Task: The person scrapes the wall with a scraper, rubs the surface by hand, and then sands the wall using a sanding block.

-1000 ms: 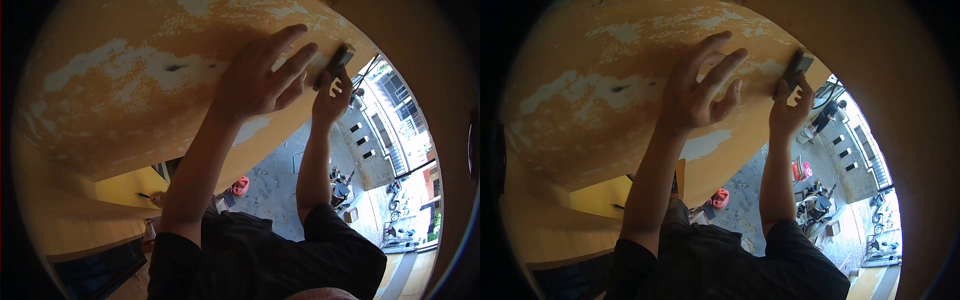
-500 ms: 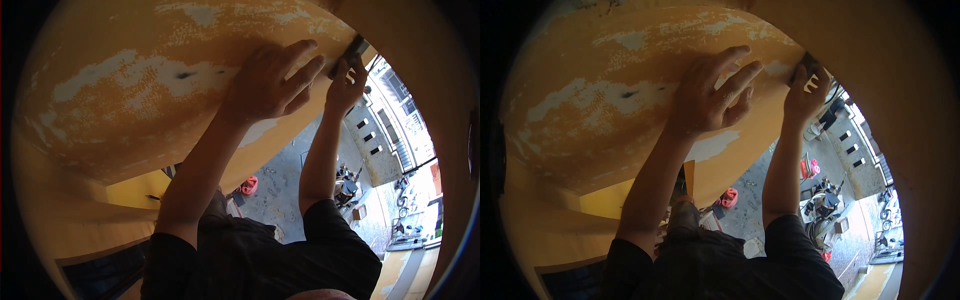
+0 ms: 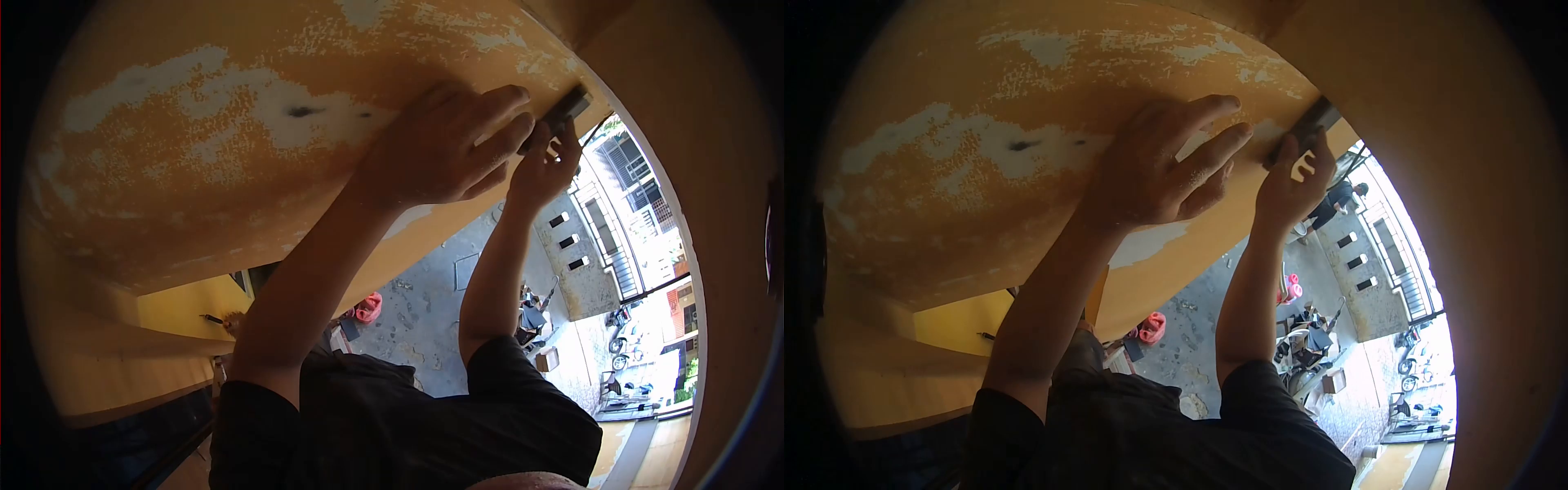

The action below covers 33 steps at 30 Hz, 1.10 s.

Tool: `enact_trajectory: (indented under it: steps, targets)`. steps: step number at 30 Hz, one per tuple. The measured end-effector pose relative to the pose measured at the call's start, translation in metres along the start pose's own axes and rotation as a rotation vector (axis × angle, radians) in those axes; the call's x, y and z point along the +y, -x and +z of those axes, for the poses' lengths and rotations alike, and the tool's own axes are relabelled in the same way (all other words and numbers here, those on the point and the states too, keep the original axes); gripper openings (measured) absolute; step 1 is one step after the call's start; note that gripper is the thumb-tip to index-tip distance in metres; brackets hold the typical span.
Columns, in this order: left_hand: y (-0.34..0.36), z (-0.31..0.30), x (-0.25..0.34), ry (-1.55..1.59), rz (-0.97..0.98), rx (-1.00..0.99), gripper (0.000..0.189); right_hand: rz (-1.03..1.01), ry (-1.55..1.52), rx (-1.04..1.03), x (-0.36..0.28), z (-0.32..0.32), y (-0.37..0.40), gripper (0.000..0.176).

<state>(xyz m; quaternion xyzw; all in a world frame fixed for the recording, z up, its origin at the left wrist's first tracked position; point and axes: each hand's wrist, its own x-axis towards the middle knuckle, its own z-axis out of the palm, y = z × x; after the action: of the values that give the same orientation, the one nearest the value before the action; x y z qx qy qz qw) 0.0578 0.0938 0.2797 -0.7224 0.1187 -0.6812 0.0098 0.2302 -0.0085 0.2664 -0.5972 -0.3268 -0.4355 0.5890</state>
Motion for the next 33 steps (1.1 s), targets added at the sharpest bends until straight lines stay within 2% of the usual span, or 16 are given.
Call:
enact_trajectory:
  steps: [4, 7, 9, 13, 14, 18, 23, 24, 27, 29, 33]
  targets:
    - [-0.002, 0.0, 0.001, 0.011, 0.003, 0.0, 0.045, 0.054, -0.062, 0.017, -0.003, 0.003, -0.001, 0.038]
    - [-0.002, -0.002, -0.001, 0.008, -0.011, -0.003, 0.046, 0.015, -0.066, -0.031, -0.003, 0.004, 0.004, 0.037]
    - [0.0, -0.003, -0.001, 0.013, 0.014, -0.026, 0.046, -0.035, -0.024, 0.014, 0.0, 0.005, -0.014, 0.037]
    - [0.001, 0.0, 0.0, 0.007, 0.015, -0.001, 0.045, -0.027, -0.052, 0.022, 0.004, 0.005, 0.009, 0.039]
    - [0.002, 0.001, 0.001, 0.01, 0.011, -0.004, 0.045, 0.049, -0.01, -0.023, 0.001, -0.001, 0.016, 0.039]
    - [0.002, -0.002, -0.001, 0.012, 0.028, -0.027, 0.045, -0.034, -0.039, 0.003, 0.012, 0.003, -0.004, 0.04]
    - [0.002, 0.0, 0.001, -0.008, 0.026, -0.02, 0.044, 0.055, -0.022, 0.008, -0.004, 0.003, 0.014, 0.037]
    - [0.003, -0.001, 0.0, -0.013, 0.013, -0.037, 0.044, 0.013, -0.044, 0.002, 0.001, 0.004, 0.013, 0.036]
    - [0.002, -0.003, -0.004, -0.001, 0.047, -0.046, 0.044, 0.062, -0.161, 0.013, -0.004, 0.007, -0.01, 0.036]
    - [0.005, 0.001, -0.002, -0.015, 0.045, -0.016, 0.043, 0.008, -0.124, 0.054, 0.0, 0.007, -0.002, 0.038]
    - [0.002, -0.002, -0.003, -0.044, 0.057, -0.012, 0.044, 0.014, 0.047, -0.018, -0.001, 0.0, 0.009, 0.039]
